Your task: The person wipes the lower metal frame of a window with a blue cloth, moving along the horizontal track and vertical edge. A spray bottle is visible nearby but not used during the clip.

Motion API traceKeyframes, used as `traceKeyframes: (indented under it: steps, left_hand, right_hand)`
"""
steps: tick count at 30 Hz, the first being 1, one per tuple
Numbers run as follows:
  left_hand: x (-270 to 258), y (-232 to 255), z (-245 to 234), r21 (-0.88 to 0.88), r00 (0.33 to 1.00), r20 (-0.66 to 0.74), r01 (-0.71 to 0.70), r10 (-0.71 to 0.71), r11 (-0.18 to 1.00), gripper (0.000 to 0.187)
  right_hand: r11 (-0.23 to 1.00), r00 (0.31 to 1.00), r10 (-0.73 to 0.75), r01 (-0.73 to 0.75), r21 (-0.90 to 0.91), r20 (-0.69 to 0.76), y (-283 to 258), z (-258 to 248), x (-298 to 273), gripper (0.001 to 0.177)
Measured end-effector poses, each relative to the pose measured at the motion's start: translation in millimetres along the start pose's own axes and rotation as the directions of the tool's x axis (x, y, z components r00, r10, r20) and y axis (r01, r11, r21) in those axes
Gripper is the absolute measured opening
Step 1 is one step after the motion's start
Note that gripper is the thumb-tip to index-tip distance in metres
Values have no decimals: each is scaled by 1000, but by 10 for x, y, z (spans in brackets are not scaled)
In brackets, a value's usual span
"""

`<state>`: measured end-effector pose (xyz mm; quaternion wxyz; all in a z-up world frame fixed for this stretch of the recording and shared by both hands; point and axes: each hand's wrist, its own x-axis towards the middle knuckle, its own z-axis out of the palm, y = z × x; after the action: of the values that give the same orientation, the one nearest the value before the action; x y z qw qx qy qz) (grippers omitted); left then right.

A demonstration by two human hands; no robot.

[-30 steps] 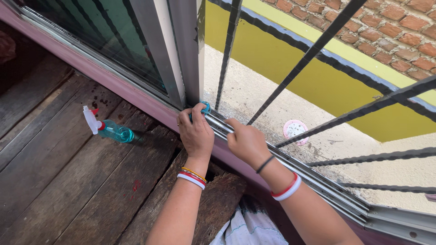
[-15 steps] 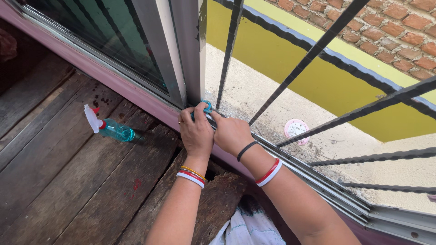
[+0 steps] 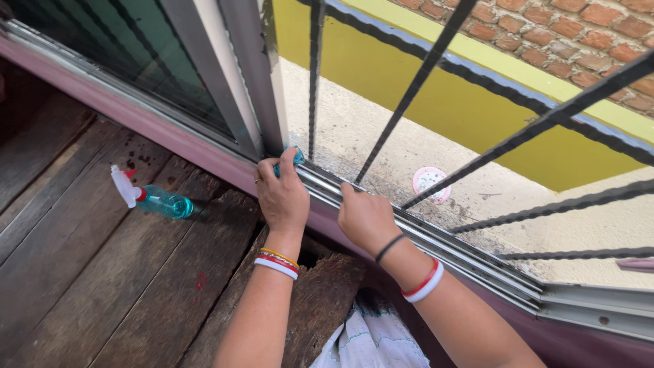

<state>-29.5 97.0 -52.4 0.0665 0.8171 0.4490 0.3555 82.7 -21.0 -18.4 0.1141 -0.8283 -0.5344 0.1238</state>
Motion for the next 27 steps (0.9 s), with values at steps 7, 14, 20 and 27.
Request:
traceKeyframes:
  steps: [7,14,20,27]
  left_hand:
    - [-167,361,-155,-134,960,130,-230,247,964,31]
    - [-248,661,-225,-152,868,319,-349,380,925,26]
    - [-310,910,-152,66,866,415,-336,281,939,12]
    - [-340,1002,-96,40,843,459,-337,282,941,13]
  right_hand:
    - [996,988,90,-92,-17,-126,415,-111,-495,33]
    - [968,946,193,-140,209,-262,663,-138,-817,36]
    - [951,855,302,-238,196,-422,888,-128,-1199,23]
    - [958,893,281,-241,153,-352,903,-113,-1092,31]
